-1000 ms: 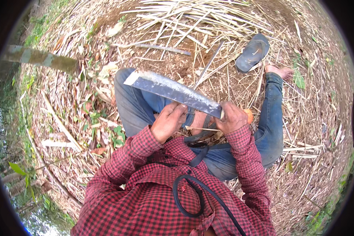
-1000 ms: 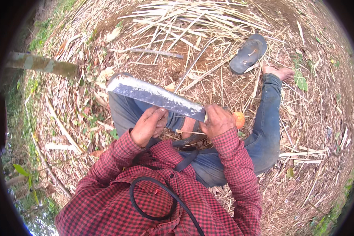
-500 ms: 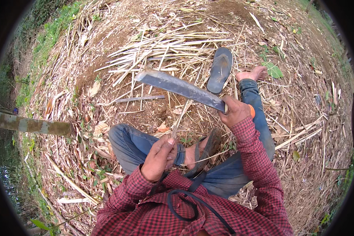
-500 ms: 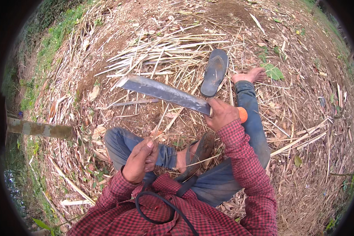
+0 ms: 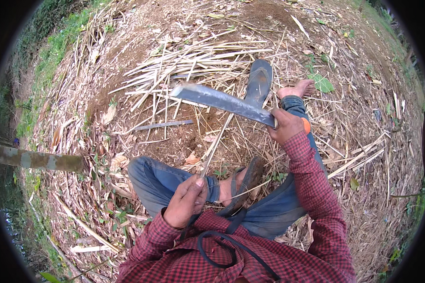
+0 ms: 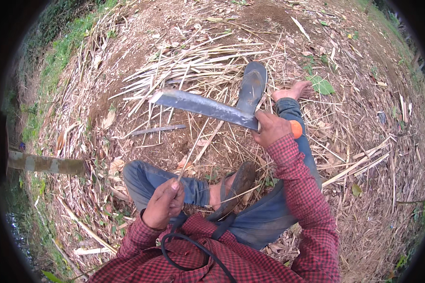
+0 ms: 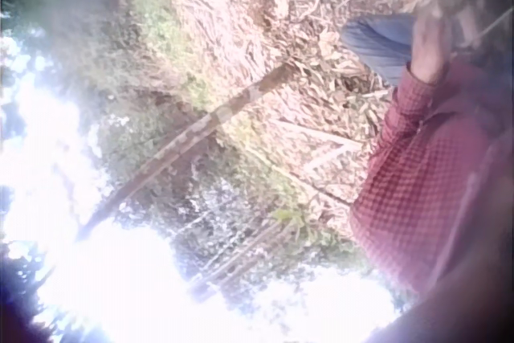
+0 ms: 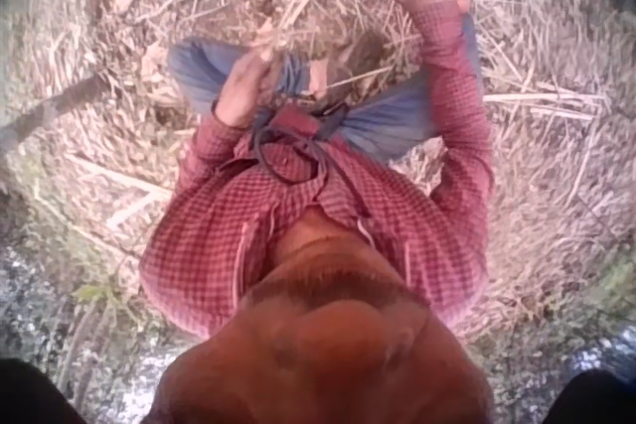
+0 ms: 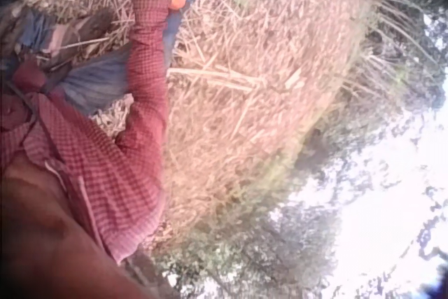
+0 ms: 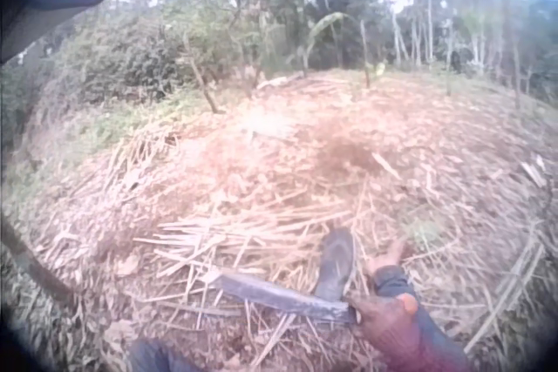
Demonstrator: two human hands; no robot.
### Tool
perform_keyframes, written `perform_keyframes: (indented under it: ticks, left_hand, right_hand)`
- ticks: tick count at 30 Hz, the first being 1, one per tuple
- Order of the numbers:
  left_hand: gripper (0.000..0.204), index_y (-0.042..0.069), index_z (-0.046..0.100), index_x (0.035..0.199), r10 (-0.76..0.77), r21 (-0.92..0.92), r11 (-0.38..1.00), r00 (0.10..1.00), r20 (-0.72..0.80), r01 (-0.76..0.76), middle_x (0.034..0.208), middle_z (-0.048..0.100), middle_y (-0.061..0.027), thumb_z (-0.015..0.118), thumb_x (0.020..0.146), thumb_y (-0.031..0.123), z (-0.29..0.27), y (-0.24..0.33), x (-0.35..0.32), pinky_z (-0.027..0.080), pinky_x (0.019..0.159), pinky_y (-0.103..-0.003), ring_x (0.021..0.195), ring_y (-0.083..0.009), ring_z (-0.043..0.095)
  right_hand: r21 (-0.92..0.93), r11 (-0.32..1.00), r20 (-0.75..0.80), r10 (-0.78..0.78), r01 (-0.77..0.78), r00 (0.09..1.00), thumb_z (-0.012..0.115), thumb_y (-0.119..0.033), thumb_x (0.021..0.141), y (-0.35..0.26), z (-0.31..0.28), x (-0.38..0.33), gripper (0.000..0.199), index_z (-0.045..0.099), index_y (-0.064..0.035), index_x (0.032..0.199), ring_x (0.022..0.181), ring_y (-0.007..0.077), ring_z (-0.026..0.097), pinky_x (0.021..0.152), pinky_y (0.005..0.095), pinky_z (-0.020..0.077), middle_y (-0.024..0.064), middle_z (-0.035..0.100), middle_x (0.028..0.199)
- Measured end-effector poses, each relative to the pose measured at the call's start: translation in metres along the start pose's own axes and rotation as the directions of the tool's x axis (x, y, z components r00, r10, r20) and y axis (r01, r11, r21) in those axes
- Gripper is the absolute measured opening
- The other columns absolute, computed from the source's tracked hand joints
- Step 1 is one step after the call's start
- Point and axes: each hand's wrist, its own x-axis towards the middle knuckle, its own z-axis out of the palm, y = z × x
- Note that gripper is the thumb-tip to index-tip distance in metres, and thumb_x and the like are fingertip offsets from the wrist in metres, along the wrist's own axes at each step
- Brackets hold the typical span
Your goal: The person sits on the ground and uses a machete to cut long bamboo stalks into smaller pieces. They repeatedly pick up stalks, position them, and strike them with the blade to sever them, accumulating a pile of cut bamboo segments.
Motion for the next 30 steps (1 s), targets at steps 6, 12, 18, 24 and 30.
perform_keyframes:
  ticks: [6, 12, 18, 24, 30]
  left_hand:
    - [0.021, 0.008, 0.042, 0.083, 0.069, 0.052, 0.996, 0.997, -0.042, -0.067, 0.059, 0.034, 0.0051, 0.043, 0.097, 0.024, -0.006, -0.008, -0.016, 0.021, 0.039, -0.019, 0.045, -0.0026, 0.027]
    - [0.018, 0.002, 0.05, 0.093, 0.199, 0.25, 0.953, 0.976, -0.092, -0.171, 0.062, 0.046, 0.0013, 0.048, 0.094, 0.02, -0.01, -0.021, 0.028, 0.032, 0.042, -0.023, 0.047, -0.0055, 0.039]
    - [0.02, -0.001, 0.056, 0.098, 0.569, 0.876, 0.453, 0.81, -0.142, -0.164, 0.071, 0.059, -0.0162, 0.049, 0.092, 0.016, 0.011, -0.015, 0.044, 0.043, 0.054, -0.039, 0.061, -0.0333, 0.06]
    - [0.02, 0.001, 0.057, 0.101, 0.549, 0.837, 0.475, 0.835, -0.04, -0.273, 0.068, 0.059, -0.0145, 0.047, 0.093, 0.016, 0.005, -0.023, 0.02, 0.042, 0.053, -0.038, 0.061, -0.0319, 0.06]
    - [0.027, 0.006, 0.052, 0.112, 0.399, -0.113, 0.893, 0.883, -0.248, -0.435, 0.089, 0.057, -0.0025, 0.05, 0.093, 0.026, -0.019, -0.042, 0.058, 0.046, 0.077, -0.033, 0.087, -0.0169, 0.056]
  right_hand:
    - [0.099, 0.938, -0.066, 0.34, -0.333, 0.938, 0.066, -0.024, 0.073, 0.044, -0.013, 0.0, 0.025, 0.061, -0.0087, 0.092, 0.067, 0.0285, 0.063, 0.063, 0.0386, 0.0498, 0.0128, 0.062, 0.066]
    - [0.213, 0.977, -0.096, 0.003, 0.018, 0.995, 0.069, -0.014, 0.068, -0.004, -0.006, -0.035, 0.024, 0.059, -0.0054, 0.087, 0.063, 0.0284, 0.061, 0.057, 0.0359, 0.0489, 0.0125, 0.06, 0.071]
    - [0.176, 0.964, 0.013, -0.205, 0.199, 0.979, 0.072, -0.012, 0.062, -0.042, -0.002, -0.049, 0.033, 0.055, -0.0061, 0.09, 0.072, 0.0275, 0.061, 0.06, 0.0366, 0.0489, 0.0103, 0.058, 0.079]
    - [0.063, 0.984, 0.112, 0.156, -0.164, 0.981, 0.071, -0.02, 0.067, -0.01, -0.001, -0.029, 0.033, 0.055, -0.0033, 0.09, 0.078, 0.029, 0.061, 0.07, 0.0383, 0.0498, 0.0102, 0.06, 0.079]
    - [0.725, 0.38, 0.456, 0.359, -0.574, 0.814, 0.07, -0.023, 0.078, -0.033, 0.004, -0.036, 0.027, 0.055, -0.0004, 0.08, 0.058, 0.0114, 0.059, 0.053, 0.0243, 0.0476, 0.0046, 0.059, 0.063]
